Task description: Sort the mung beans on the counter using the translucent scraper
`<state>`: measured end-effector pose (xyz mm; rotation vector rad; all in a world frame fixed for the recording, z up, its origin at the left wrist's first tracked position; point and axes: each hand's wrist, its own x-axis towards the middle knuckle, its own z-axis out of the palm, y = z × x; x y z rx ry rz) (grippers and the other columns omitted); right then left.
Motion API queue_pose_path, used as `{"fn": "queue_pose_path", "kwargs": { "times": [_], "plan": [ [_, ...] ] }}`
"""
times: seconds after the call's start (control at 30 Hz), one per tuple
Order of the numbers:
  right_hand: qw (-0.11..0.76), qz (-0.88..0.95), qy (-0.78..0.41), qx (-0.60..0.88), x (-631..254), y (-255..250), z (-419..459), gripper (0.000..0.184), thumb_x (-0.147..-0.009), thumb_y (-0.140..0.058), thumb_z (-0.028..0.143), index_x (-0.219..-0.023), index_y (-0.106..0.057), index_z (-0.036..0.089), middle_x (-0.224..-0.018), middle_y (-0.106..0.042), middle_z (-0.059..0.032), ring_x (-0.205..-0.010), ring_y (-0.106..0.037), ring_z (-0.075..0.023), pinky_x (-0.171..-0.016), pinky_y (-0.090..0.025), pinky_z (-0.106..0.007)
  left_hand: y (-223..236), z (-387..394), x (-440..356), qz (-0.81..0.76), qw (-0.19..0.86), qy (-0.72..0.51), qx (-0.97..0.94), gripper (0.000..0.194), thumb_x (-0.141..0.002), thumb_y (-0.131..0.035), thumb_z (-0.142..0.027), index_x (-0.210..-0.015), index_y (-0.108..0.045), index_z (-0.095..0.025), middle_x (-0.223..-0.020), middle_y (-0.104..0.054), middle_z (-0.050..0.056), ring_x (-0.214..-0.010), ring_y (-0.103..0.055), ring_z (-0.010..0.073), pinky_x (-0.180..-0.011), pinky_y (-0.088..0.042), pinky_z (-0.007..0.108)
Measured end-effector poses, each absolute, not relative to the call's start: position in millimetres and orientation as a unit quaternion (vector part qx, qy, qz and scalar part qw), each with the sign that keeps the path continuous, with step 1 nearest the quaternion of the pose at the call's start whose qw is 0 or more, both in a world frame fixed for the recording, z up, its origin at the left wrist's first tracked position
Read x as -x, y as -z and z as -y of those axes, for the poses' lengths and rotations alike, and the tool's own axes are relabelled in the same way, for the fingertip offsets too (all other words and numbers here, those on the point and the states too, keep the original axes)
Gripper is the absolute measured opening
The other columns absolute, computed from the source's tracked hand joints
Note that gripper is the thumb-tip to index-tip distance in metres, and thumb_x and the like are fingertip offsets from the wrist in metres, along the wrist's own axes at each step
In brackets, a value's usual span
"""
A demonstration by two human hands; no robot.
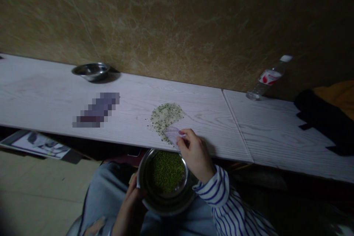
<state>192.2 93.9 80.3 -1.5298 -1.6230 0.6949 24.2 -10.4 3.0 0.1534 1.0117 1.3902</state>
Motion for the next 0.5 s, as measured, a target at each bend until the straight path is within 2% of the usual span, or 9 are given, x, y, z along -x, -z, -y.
{"fn": "queue_pose_path", "kwargs": {
  "times": [0.2, 0.37, 0.5],
  "plan": [
    [0.419, 0.628, -0.290, 0.588, -217.2, -76.4, -96.6, 0.024, -0.085, -0.062, 0.039, -0.101, -0.066, 0.021, -0.077, -0.075, -0.0052, -0.071, -0.073, -0.0205, -0.064, -0.056, -0.030, -4.6, 10.5, -23.7, -0.450, 0.650, -0.609, -0.069, 0.042, -0.065, -0.072, -0.023, -0.107, -0.074, -0.025, -0.110, -0.074, 0.005, -0.121, -0.057, 0.0354, -0.097, -0.046, 0.043],
    [0.433, 0.599, -0.321, 0.592, -244.9, -79.6, -94.2, 0.032, -0.078, -0.073, 0.047, -0.096, -0.070, 0.021, -0.079, -0.076, -0.0063, -0.072, -0.074, -0.0218, -0.067, -0.060, -0.032, 0.8, 11.4, -20.8, -0.453, 0.651, -0.606, -0.062, 0.052, -0.067, -0.071, -0.023, -0.119, -0.069, -0.024, -0.120, -0.071, 0.006, -0.122, -0.055, 0.0353, -0.099, -0.044, 0.045],
    [0.420, 0.586, -0.343, 0.602, -257.8, -85.5, -87.1, 0.040, -0.073, -0.077, 0.054, -0.093, -0.071, 0.020, -0.078, -0.076, -0.0074, -0.073, -0.075, -0.0228, -0.068, -0.062, -0.033, 12.3, 11.8, -17.3, -0.438, 0.662, -0.602, -0.090, 0.053, -0.068, -0.071, -0.022, -0.121, -0.068, -0.026, -0.122, -0.070, 0.004, -0.125, -0.054, 0.0343, -0.102, -0.043, 0.045]
  ]
}}
